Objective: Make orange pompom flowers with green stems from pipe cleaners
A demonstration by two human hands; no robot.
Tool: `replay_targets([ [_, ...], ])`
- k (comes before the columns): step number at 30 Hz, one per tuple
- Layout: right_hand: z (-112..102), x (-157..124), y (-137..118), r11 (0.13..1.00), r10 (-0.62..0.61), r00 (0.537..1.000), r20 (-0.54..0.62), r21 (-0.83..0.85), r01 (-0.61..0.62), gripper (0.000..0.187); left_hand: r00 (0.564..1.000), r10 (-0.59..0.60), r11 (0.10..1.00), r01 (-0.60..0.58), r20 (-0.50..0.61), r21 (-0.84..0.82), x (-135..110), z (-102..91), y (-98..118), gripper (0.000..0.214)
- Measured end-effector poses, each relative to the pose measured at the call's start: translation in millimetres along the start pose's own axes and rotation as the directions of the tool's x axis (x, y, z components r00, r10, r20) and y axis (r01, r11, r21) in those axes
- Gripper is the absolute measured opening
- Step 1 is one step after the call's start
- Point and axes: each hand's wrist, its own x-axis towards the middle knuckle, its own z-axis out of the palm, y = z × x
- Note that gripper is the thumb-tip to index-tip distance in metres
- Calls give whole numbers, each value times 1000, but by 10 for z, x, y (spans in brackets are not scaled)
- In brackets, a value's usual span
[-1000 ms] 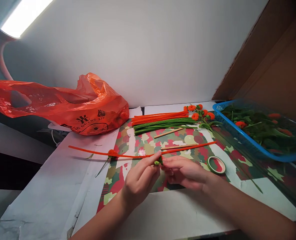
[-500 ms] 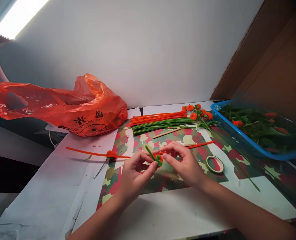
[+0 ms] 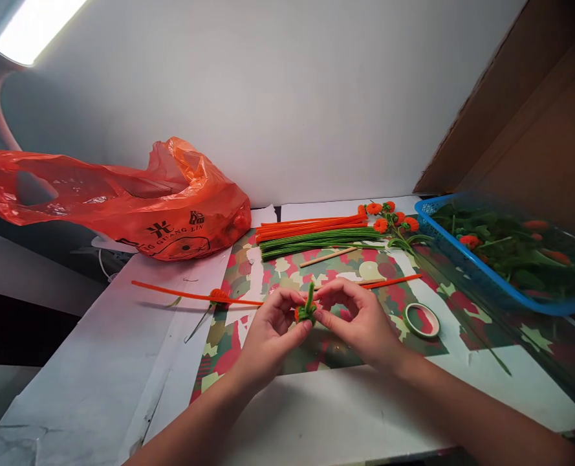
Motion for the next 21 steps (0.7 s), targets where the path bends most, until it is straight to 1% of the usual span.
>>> replay_targets([
  [3, -20, -2, 17, 994, -69, 998, 10, -83, 70, 15, 994, -107, 990, 109, 23, -90, -7, 3, 14, 23],
  [6, -49, 14, 21, 970, -152, 986, 64, -180, 161, 18, 975, -215, 964, 221, 54, -146, -18, -3, 20, 21],
  [9, -63, 37, 6, 965, -164, 980, 112, -187, 183, 16, 952, -288, 939, 302, 103, -164, -20, -15, 13, 19],
  [12, -51, 38, -14, 972, -139, 980, 145, -167, 162, 9, 943, -301, 932, 323, 143, -167, -16, -18, 1, 19],
  [14, -38, 25, -18, 970, -146, 982, 121, -175, 166, 10, 947, -292, 934, 313, 133, -173, -15, -6, 0, 19],
  [16, -34, 13, -15, 962, -178, 980, 88, -196, 192, 8, 950, -280, 934, 303, 136, -191, -15, 14, 5, 22],
  [18, -53, 15, -16, 942, -238, 968, 82, -222, 250, 8, 948, -276, 930, 306, 161, -205, -16, 31, 16, 25],
  [19, -74, 23, -21, 926, -280, 955, 102, -234, 297, 9, 943, -281, 928, 314, 178, -202, -15, 33, 23, 26],
  [21, -138, 49, -39, 873, -364, 909, 203, -265, 409, 14, 931, -296, 925, 335, 212, -179, -11, 23, 36, 24],
])
